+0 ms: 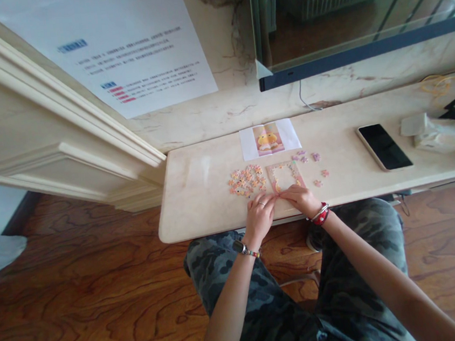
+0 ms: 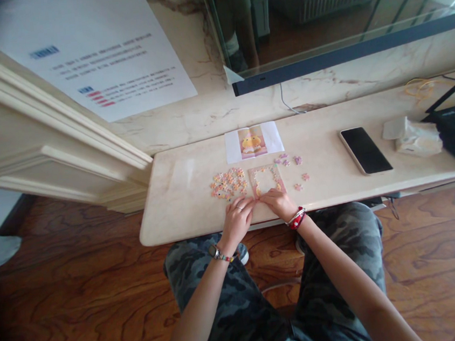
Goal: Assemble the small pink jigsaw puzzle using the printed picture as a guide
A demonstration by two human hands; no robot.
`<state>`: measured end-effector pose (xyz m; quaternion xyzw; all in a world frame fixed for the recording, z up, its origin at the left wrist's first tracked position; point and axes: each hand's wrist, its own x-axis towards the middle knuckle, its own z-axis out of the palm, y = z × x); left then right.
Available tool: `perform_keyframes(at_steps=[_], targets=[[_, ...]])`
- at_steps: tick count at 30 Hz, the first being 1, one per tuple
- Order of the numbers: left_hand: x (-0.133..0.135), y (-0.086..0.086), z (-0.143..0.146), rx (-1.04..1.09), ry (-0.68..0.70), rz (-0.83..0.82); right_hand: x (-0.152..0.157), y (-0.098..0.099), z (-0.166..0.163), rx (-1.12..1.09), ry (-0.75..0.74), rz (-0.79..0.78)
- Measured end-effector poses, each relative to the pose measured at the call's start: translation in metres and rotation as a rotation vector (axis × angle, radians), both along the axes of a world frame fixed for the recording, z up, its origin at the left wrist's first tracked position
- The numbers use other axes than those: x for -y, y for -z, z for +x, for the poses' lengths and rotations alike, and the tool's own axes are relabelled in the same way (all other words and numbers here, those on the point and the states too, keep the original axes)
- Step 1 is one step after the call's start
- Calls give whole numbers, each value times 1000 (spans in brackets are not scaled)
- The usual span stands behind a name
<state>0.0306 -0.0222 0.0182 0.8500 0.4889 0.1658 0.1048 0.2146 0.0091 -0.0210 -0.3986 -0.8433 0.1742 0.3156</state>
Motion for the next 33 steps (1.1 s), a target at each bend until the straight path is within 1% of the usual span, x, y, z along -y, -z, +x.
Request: perform_keyframes(at_steps=[4,15,22,29,33], targets=[[1,2,-1,-2,-11,0,0,4,0,11,-13,18],[4,4,-3,-26,-7,2,4,1,-2,61,-22,35],[5,2,-1,-45,-13,7,7,-4,-6,51,45,41],[6,2,1,-84,-38,6,8,-7,-6,17,30,-4],[6,1,2,-86,-43,1,12,-5,-3,-65,98,-23]])
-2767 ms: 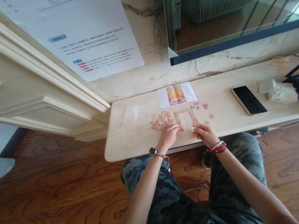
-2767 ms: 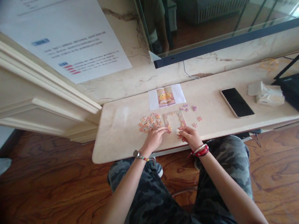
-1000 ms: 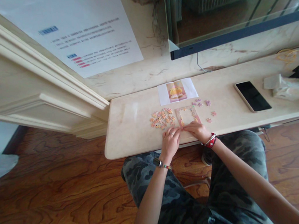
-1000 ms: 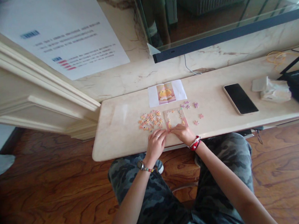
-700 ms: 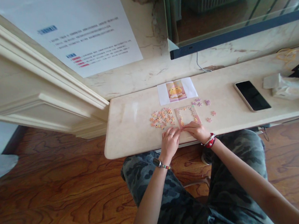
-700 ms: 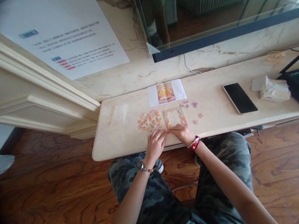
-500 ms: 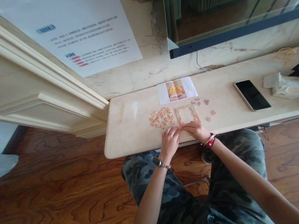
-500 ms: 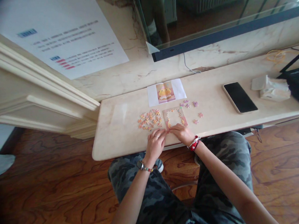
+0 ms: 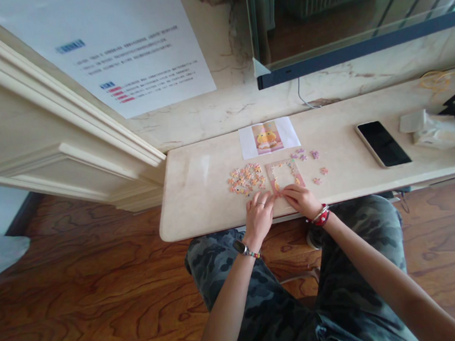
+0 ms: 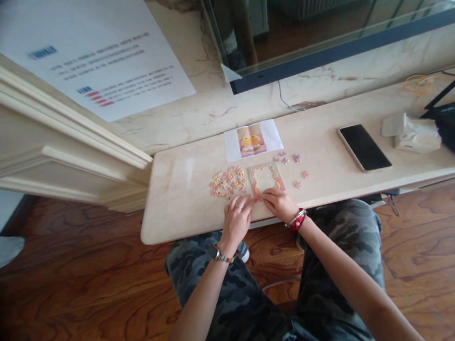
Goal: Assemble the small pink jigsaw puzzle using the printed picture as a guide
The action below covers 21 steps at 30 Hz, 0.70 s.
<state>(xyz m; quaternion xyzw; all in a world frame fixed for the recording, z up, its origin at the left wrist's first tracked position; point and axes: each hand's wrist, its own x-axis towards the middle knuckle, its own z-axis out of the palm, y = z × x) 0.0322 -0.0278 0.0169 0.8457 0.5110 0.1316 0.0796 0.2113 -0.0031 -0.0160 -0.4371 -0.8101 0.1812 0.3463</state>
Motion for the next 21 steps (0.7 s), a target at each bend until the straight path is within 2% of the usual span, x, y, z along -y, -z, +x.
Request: perform_keyframes(at_steps=[8,12,21], targets=[[-4,-4,2,71,-3,23,3,-2,-2,42,16,40],[-11,-4,5,110,-62,55,-3,-1,-6,71,59,24],[-20,0,10,85,-149,40,-13,2,-6,113,56,-48]])
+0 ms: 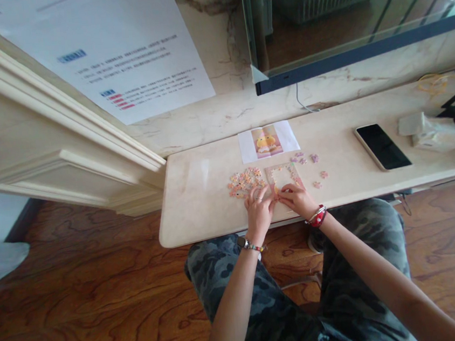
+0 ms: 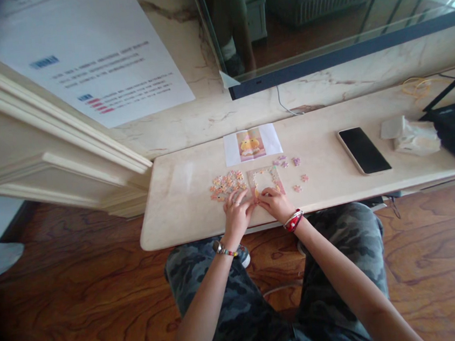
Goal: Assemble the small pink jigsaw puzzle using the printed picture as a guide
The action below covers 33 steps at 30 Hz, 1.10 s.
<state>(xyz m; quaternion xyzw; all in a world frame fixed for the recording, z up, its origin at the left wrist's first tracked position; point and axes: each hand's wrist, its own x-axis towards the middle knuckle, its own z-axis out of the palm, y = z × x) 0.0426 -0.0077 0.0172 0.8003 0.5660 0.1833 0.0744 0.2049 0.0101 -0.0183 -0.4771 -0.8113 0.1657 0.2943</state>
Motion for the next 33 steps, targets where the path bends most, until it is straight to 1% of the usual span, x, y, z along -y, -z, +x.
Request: perform_keyframes(at_steps=[6,9,11,13,15,17,18,19,21,23,26,29,31,33], targets=[[-2,-1,1,-3,-13,7,2,-1,-4,2,22,-6],[-2,-3,2,-10,-20,15,6,-3,-5,-23,29,26],[-3,-2,2,-7,-21,19,11,-5,1,-61,50,56],[-4,-1,2,4,-19,21,17,-7,17,-101,123,92],[-5,0,1,16,-19,15,20,-8,42,-110,271,130],[-7,1,0,28,-22,5,20,-7,72,-70,415,186],[-8,0,0,35,-25,2,18,-5,86,-19,451,191],[-8,0,0,43,-29,0,15,-3,100,32,483,197],[-8,-2,0,56,-39,3,10,3,119,120,490,182],[-6,-4,-1,62,-52,14,5,9,129,155,472,160],[1,-5,-5,63,-79,28,2,16,130,117,468,144],[11,-5,-10,56,-97,38,5,20,126,53,490,143],[15,-4,-12,51,-96,48,9,18,123,26,498,138],[15,-3,-13,52,-98,66,10,13,121,-5,506,125]])
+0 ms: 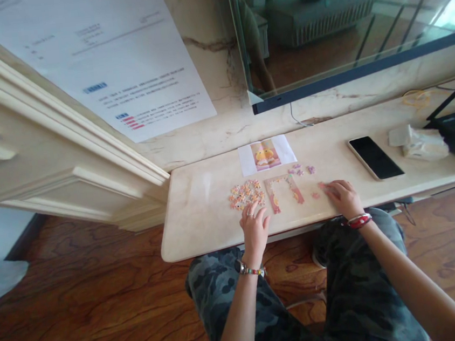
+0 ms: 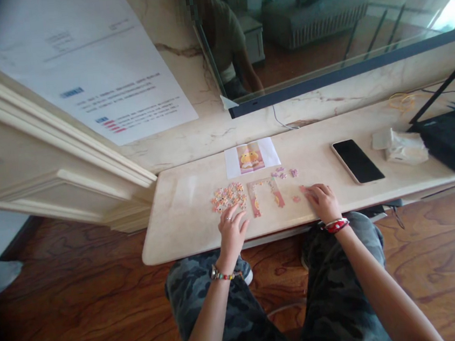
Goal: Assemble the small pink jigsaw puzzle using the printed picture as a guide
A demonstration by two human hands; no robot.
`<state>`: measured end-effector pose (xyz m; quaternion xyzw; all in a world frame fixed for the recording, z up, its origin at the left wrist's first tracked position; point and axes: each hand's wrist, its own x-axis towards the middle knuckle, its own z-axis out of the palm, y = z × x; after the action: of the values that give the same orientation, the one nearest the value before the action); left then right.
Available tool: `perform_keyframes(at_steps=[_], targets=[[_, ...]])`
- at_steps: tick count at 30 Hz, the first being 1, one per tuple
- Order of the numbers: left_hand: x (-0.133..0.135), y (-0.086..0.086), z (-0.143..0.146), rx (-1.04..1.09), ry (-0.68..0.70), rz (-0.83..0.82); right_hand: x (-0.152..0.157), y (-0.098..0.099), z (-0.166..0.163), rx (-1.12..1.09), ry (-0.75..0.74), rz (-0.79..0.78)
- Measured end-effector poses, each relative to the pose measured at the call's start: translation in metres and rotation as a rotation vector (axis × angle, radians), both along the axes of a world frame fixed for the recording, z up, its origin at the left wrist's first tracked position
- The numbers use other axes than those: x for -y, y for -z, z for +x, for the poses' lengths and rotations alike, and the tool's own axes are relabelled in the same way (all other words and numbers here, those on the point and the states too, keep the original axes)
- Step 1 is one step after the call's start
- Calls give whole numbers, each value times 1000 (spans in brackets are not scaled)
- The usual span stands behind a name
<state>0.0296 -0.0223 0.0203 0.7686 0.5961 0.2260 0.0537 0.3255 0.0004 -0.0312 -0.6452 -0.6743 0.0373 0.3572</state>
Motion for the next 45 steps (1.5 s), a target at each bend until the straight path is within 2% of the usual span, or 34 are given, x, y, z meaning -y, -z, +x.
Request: perform_keyframes(at_steps=[4,9,12,17,22,34,41,45], targets=[[-25,-5,-2,30,16,111,-14,-25,-6,-158,105,1],[-66,-25,-6,73,-13,212,-49,-69,-19,-247,4,68],[-74,-33,-8,90,-39,215,-61,-82,-27,-264,-35,81],[-75,-36,-9,98,-47,189,-67,-75,-34,-263,-102,59],[-77,-37,-10,112,-65,182,-69,-67,-33,-251,-108,35],[-69,-34,-10,138,-55,176,-64,-67,-29,-250,-106,32],[-36,-10,-10,113,-11,154,-38,-47,-23,-213,-106,-65],[-6,-3,-2,117,19,61,-21,-29,-10,-92,-22,-117]])
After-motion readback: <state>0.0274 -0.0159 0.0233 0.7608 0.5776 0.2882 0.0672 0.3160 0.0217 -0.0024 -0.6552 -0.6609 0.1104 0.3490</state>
